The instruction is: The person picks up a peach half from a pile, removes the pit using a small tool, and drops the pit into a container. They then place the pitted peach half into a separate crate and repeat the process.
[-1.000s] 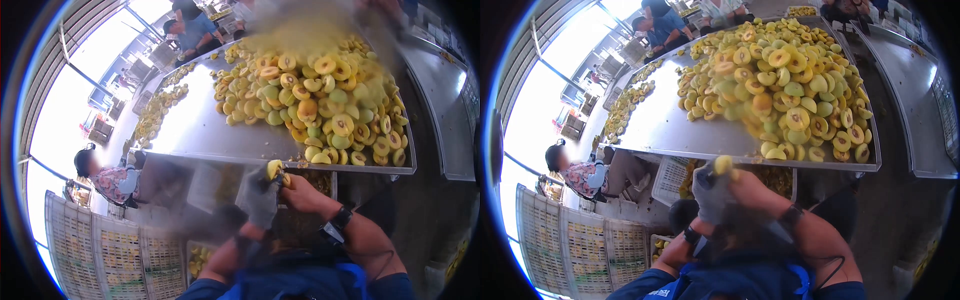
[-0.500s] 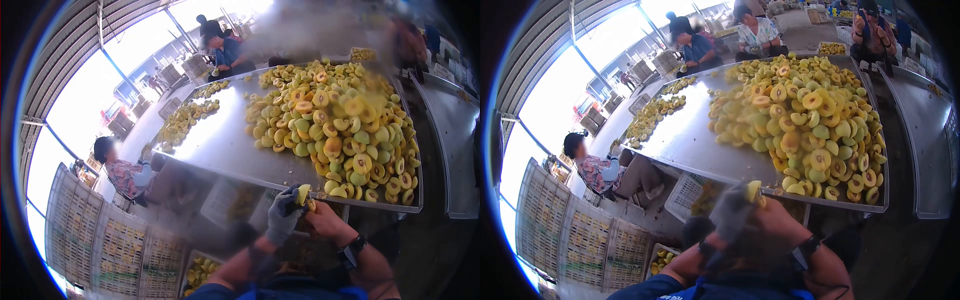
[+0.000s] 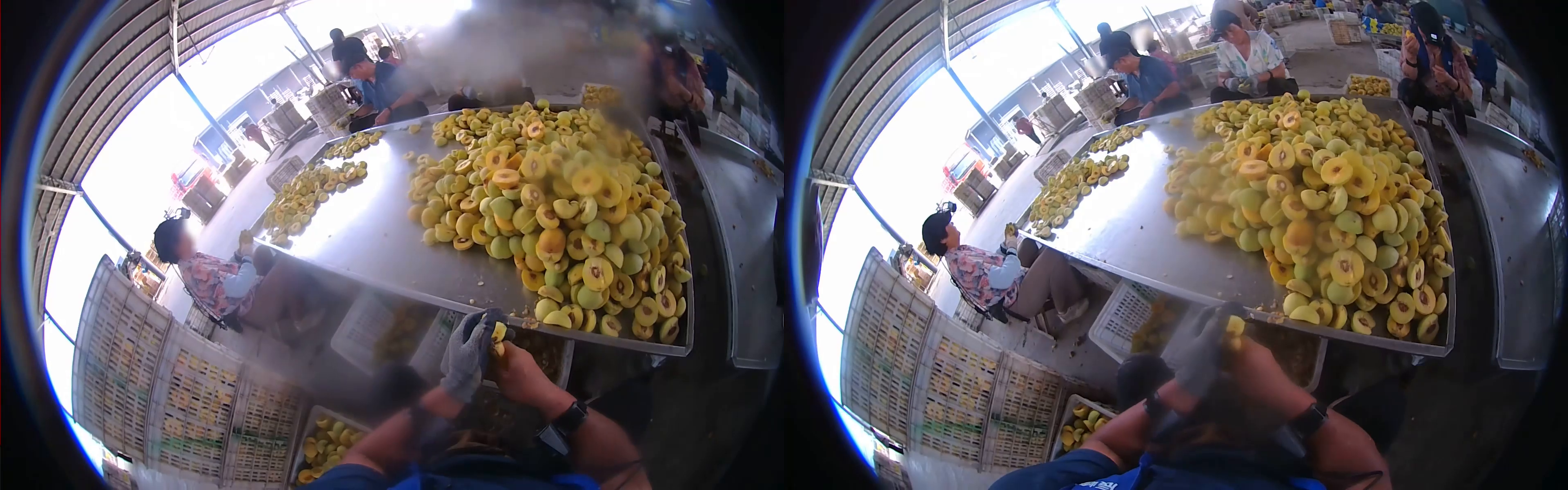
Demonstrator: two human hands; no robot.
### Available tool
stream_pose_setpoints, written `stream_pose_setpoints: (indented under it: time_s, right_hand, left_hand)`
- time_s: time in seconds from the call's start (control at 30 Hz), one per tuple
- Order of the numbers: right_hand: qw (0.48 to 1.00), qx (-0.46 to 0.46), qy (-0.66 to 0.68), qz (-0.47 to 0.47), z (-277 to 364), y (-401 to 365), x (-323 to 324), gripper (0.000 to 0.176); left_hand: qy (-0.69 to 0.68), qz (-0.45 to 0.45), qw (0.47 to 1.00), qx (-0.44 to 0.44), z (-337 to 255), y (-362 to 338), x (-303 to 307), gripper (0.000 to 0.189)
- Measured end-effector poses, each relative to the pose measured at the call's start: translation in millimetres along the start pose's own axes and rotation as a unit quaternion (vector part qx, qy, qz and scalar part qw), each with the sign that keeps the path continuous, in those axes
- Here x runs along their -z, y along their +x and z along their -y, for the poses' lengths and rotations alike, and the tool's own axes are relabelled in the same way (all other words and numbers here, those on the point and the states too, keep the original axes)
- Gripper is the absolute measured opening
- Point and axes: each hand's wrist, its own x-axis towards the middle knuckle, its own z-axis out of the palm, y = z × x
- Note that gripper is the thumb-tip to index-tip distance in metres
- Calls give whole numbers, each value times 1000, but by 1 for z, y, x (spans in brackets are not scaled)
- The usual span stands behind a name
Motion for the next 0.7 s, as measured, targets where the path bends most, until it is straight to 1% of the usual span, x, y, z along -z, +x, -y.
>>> stream_pose_setpoints:
  time_s: [0.03, 0.07, 0.1, 0.17, 0.23, 0.3, 0.33, 0.4, 0.47, 0.53, 0.6, 0.63, 0.7]
  right_hand:
    - [1000, 26, 14, 7, -19, 5, -7, 23]
    - [998, 53, 26, 13, -34, 7, -9, 22]
    - [996, 4, 63, 56, -32, 8, -3, 20]
    - [977, -95, 136, 137, -27, 8, 8, 19]
    - [982, -37, 90, 160, -27, 6, 11, 16]
    - [985, 29, 36, 168, -19, 3, 12, 14]
    - [984, 66, 6, 165, -5, 1, 13, 13]
    - [980, 111, -6, 167, 1, 0, 12, 12]
    - [976, 135, 7, 168, -4, 1, 10, 14]
    - [973, 181, -22, 143, -4, 3, 5, 15]
    - [970, 205, -36, 129, -2, 5, 1, 17]
    - [970, 202, -27, 131, -1, 7, 2, 17]
    - [984, 105, 39, 141, 8, 2, 6, 18]
  left_hand:
    - [7, -37, 999, -10, 9, 4, 0, 24]
    - [40, -27, 998, -37, 12, 7, 3, 25]
    - [73, -18, 995, -64, 12, 10, 4, 26]
    - [69, 17, 996, -55, 8, 13, 4, 29]
    - [-4, 68, 998, 14, -7, 17, 2, 31]
    - [13, 129, 991, -44, -6, 21, 6, 30]
    - [21, 159, 984, -72, -7, 21, 7, 29]
    - [120, 171, 973, -104, -20, 16, 4, 26]
    - [173, 194, 958, -122, -28, 17, 4, 24]
    - [180, 219, 951, -125, -28, 21, 7, 23]
    - [177, 226, 950, -122, -28, 23, 9, 21]
    - [183, 213, 951, -131, -28, 24, 9, 20]
    - [206, 179, 950, -152, -25, 25, 8, 18]
